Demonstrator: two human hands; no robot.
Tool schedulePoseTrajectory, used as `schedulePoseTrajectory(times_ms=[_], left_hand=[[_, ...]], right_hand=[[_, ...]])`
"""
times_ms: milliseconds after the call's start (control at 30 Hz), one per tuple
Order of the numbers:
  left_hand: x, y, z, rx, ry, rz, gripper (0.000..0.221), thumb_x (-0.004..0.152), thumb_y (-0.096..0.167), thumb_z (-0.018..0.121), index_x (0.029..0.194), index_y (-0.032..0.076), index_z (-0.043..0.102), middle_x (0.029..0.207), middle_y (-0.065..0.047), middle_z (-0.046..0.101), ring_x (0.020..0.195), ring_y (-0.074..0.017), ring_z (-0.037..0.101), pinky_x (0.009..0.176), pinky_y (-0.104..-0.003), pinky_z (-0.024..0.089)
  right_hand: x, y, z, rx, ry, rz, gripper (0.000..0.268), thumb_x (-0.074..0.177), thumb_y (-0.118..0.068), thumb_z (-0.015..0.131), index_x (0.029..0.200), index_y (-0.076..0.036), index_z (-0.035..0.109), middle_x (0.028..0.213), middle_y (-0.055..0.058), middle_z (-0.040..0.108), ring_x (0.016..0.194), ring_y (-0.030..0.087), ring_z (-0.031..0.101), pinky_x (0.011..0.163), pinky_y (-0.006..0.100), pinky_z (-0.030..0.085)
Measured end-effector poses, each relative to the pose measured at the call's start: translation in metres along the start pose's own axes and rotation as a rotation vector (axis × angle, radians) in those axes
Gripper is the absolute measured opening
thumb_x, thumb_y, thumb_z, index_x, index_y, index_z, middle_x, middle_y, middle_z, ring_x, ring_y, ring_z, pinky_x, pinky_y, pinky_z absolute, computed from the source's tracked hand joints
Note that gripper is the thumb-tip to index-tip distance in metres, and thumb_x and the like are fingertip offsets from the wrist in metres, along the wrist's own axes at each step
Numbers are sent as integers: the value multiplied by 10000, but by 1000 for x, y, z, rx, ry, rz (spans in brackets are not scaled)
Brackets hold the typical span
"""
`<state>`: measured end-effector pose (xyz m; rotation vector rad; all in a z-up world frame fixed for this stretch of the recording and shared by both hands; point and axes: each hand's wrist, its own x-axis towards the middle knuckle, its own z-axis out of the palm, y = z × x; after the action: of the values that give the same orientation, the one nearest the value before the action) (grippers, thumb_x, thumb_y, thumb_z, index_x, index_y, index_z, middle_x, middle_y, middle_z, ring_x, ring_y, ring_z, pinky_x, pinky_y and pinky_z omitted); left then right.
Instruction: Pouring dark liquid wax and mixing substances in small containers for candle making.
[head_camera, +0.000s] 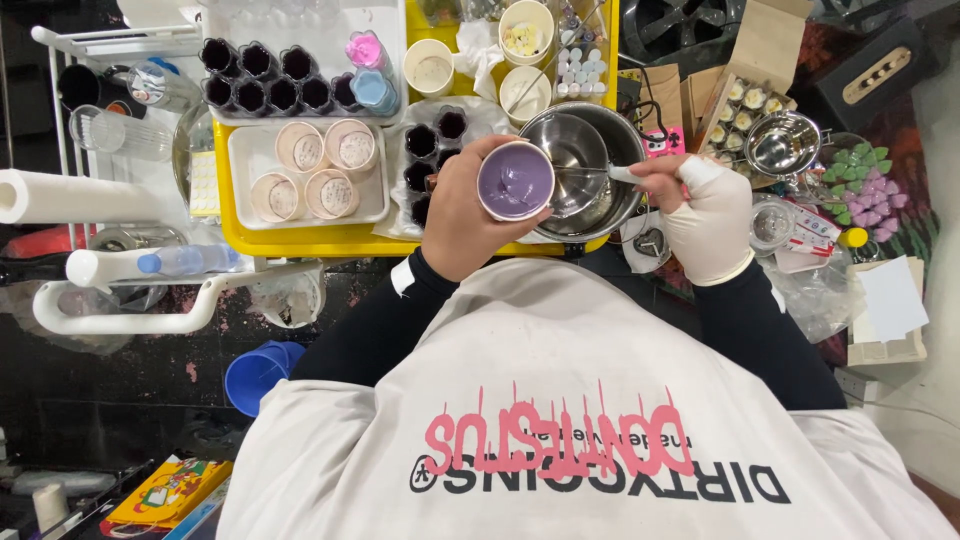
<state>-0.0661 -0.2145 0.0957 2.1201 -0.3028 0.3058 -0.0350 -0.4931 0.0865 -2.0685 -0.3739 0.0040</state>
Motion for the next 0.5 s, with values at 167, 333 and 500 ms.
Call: schedulePoseTrajectory(times_ms=[167, 333, 500], left_hand=[[-4, -2, 6, -171, 14, -104, 739, 772, 240, 964, 1336, 33, 533, 1230, -79, 680, 1123, -203, 696, 983, -327, 559], [-8, -3, 12, -349, 44, -194, 740, 792, 267, 950, 1344, 47, 509, 1245, -63, 679, 1144, -188, 711, 995, -322, 594], [-8, -1, 12, 113, 151, -20, 791, 665, 278, 1025, 1254, 49, 550, 1117, -70, 695, 1043, -241, 638, 977, -430, 442]], right_hand=[[4, 5, 12, 254, 32, 136, 199, 941, -34, 817, 1095, 17, 700, 987, 64, 739, 864, 75, 658, 762, 218, 528], [6, 20, 15, 527, 116, 212, 186, 965, 20, 806, 1091, 22, 669, 993, 95, 735, 881, 105, 693, 782, 223, 545], [7, 19, 10, 604, 98, 258, 191, 966, -8, 791, 1133, 21, 702, 1026, 109, 751, 900, 116, 714, 802, 246, 578]])
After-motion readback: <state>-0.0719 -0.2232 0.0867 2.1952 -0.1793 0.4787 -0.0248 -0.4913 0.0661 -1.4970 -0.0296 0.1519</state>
